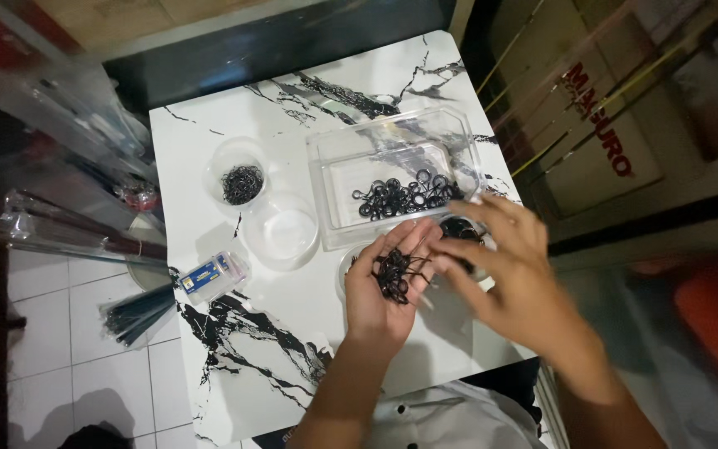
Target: The person sorts small black metal fasteners by hand, picking them from a clear plastic tray and placing them into two separate clear bowls on a marble-patterned table. The person repeatedly transfers fasteners between the tray and bowls, organizing them into distinct piles.
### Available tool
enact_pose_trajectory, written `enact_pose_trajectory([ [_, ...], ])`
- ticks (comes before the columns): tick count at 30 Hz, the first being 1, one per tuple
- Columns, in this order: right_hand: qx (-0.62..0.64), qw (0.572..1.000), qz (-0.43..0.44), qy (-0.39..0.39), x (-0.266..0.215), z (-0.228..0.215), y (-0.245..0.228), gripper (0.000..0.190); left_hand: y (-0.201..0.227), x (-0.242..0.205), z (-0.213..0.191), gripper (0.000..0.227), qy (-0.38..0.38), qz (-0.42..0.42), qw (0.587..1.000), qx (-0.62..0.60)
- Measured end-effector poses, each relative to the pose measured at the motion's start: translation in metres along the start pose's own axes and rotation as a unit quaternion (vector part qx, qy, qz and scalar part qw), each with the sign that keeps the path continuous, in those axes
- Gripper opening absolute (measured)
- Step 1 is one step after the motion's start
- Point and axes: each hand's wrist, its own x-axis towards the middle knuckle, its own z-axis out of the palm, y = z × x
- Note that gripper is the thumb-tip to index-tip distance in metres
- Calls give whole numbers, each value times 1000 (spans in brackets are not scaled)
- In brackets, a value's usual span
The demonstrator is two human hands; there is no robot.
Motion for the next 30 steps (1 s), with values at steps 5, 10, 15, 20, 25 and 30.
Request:
enact_pose_trajectory([
  [5, -13, 999, -33, -32, -2, 12, -5, 23, -5, 14, -20, 39, -42, 22, 999, 13],
  [10, 8, 998, -35, -45, -1, 15, -8, 14, 1, -1, -4, 41, 20, 12, 999, 30],
  [15, -1, 998, -38, -44, -2, 20, -9, 14, 3, -3, -8, 42, 43, -1, 999, 6],
  [20, 23, 997, -38, -58, 0, 14, -15, 17, 6, -11, -1, 45, 37, 17, 998, 41],
  [25, 14, 997, -49, -55, 0, 20, -21, 14, 8, -11, -12, 46, 10, 17, 999, 27],
  [30, 38, 997, -37, -60, -2, 36, -35, 12, 16, -6, -39, 40, -47, 47, 997, -46],
])
